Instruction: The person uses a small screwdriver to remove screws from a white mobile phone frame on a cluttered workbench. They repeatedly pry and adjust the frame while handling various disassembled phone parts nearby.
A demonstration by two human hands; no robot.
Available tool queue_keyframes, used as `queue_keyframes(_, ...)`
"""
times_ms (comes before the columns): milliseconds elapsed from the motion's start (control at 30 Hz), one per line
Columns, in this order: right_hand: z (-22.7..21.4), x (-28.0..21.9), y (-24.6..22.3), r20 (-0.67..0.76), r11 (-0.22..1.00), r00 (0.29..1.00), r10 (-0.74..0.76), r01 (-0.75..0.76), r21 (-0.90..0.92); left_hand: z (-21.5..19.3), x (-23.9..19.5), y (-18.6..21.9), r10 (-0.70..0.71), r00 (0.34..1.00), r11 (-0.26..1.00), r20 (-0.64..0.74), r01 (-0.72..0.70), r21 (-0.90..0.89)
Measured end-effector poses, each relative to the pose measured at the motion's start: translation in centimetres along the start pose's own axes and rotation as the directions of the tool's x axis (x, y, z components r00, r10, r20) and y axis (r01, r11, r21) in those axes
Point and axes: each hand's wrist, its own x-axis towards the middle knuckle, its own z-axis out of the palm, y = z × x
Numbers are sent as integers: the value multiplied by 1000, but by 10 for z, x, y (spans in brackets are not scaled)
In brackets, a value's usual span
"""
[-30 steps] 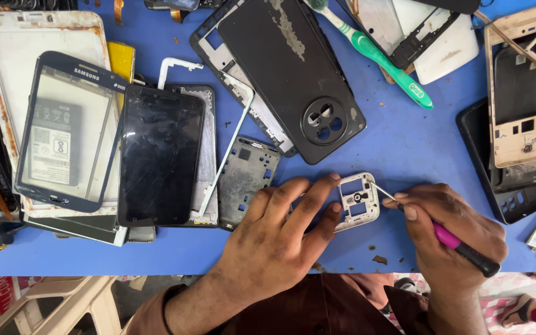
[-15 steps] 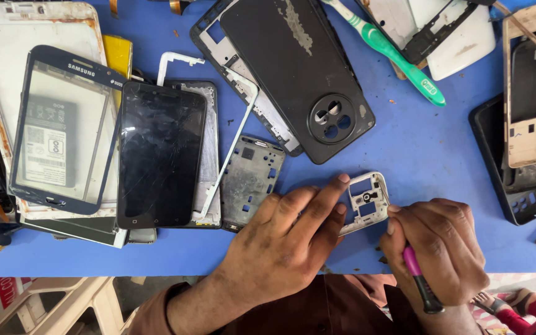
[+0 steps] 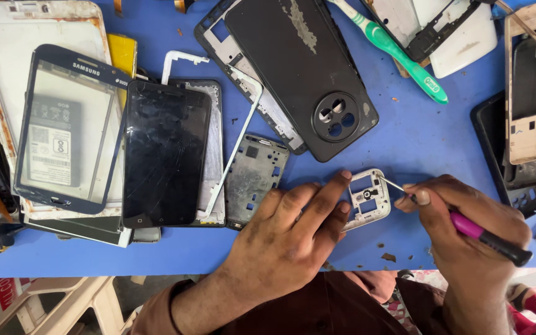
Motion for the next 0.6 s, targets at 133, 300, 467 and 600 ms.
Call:
queue_keyframes(133,-6,-3,16,47,992,998,-44,38,120,-2,1,1,-8,1000,1000,6,8,-13)
queue_keyframes(300,-13,-9,36,0,964,989,-149,145,223,-3,1,1,-13,1000,1000,-15,13,-2)
queue_keyframes(467,-17,-33,25,-21,987,989,-148,149,66,-4,-2,-1,18,1000,1000,19,-18,19)
queue_keyframes(600,-19,-38,12,66,964,974,-217,225,-141,-3,-3,-1,37,999,999,14,-38,33)
